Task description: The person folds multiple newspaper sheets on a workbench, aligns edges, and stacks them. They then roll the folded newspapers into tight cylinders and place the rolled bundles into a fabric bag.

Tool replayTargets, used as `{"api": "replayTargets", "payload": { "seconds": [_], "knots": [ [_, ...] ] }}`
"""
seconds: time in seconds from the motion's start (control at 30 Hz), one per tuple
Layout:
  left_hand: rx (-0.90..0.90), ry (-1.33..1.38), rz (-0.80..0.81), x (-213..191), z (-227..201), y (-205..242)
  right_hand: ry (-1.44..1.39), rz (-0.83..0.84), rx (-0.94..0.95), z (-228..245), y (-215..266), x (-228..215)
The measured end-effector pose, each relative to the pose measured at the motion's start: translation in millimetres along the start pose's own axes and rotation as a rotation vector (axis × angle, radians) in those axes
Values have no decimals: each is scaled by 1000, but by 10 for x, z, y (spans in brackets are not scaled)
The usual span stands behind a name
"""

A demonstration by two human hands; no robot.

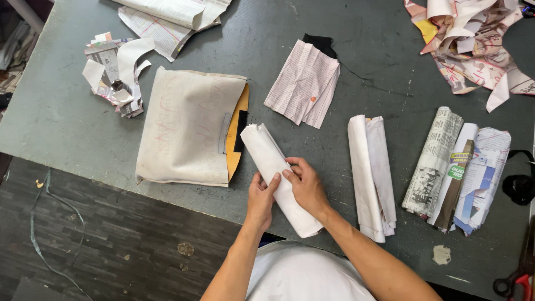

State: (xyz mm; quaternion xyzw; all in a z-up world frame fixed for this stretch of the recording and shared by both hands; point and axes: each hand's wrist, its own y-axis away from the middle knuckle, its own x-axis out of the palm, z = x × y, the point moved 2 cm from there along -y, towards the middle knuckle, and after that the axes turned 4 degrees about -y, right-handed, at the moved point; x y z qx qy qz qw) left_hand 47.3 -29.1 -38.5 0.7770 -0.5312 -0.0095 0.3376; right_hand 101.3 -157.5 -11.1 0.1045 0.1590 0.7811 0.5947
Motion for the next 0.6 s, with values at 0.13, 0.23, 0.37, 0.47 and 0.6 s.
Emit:
{"api": "replayTargets", "payload": {
  "seconds": [0.13, 0.23, 0.37, 0.47, 0.6],
  "knots": [
    [5, 84, 36, 137, -101, 67, 551, -202, -421, 218, 174, -61],
    [12, 52, -19, 267, -193, 118, 770, -308, -830, 378, 302, -100],
    [179, -69, 126, 604, -361, 161, 366, -140, -711, 449, 414, -369],
    [158, -213, 271, 1072, -393, 100, 291, -299, -47, 422, 493, -832],
    [459, -456, 399, 1751, -187, 111, 131, -612, -423, 547, 782, -1630]
  ]
}}
